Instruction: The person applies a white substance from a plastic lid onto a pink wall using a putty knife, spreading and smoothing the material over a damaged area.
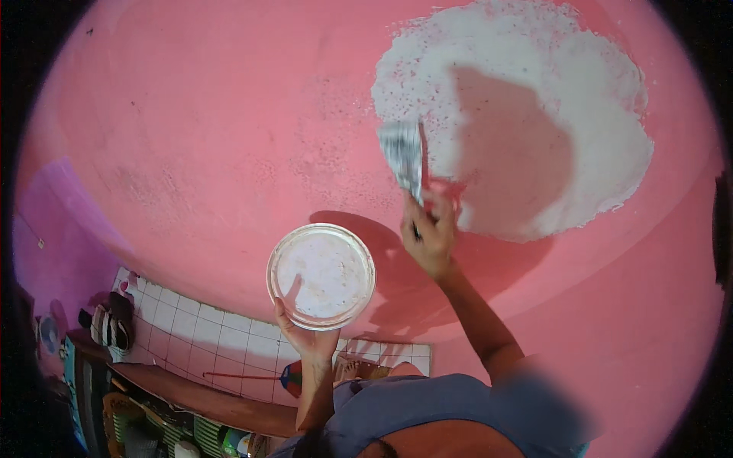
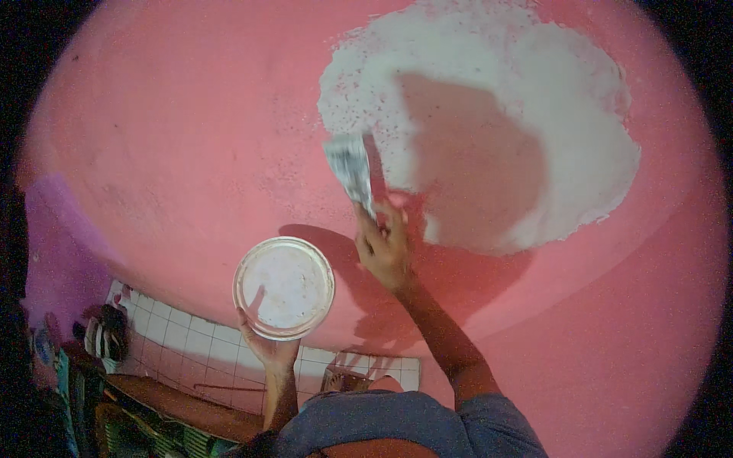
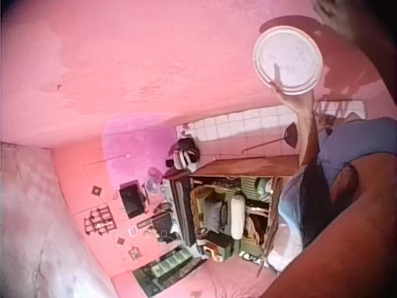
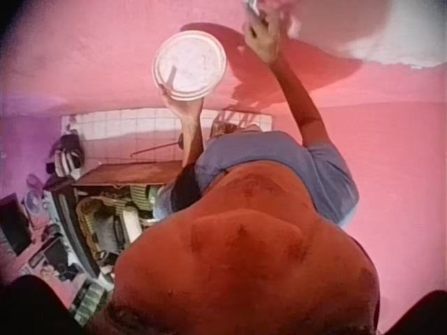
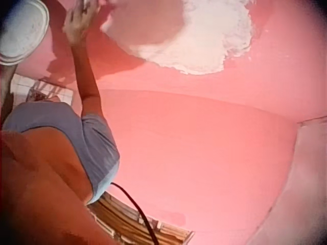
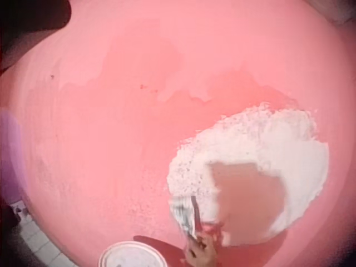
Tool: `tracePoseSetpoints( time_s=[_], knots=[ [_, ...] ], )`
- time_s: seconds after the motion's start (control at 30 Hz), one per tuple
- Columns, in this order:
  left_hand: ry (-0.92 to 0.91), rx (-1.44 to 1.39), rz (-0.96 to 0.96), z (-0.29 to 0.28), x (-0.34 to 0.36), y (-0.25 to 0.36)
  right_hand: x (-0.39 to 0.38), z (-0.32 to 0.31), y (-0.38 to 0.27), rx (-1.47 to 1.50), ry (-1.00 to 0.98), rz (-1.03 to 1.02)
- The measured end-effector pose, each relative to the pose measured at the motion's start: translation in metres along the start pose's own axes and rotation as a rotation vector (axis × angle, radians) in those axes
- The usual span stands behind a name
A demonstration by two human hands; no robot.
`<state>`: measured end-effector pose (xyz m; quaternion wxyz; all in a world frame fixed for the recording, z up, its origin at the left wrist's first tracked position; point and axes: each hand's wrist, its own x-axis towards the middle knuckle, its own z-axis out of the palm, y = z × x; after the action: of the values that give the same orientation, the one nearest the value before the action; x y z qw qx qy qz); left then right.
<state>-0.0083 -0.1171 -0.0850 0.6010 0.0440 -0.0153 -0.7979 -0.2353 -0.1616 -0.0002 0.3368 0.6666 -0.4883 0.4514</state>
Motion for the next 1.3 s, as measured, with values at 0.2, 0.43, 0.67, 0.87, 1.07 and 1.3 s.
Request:
tracePoseSetpoints(
  time_s=[0.2,0.43,0.67,0.87,1.07,1.3],
  knots=[
    [-0.011,-0.014,-0.013,0.011,0.000,-0.002,0.094,0.016,0.000,0.012,0.185,0.021],
    [0.026,-0.031,0.001,0.002,0.001,-0.003,-0.025,0.028,0.030,-0.165,0.053,-0.069],
    [0.005,-0.002,0.028,0.004,-0.001,-0.001,0.030,0.008,0.012,-0.138,0.140,-0.011],
    [0.008,-0.043,-0.011,0.003,0.000,-0.001,0.080,0.034,0.026,-0.066,0.277,-0.075],
    [0.006,-0.061,-0.010,-0.003,0.000,-0.002,-0.039,0.032,0.025,0.005,0.043,0.013],
    [0.003,0.014,0.036,0.004,-0.003,-0.004,0.069,0.011,0.016,-0.137,0.292,0.008]
  ],
)
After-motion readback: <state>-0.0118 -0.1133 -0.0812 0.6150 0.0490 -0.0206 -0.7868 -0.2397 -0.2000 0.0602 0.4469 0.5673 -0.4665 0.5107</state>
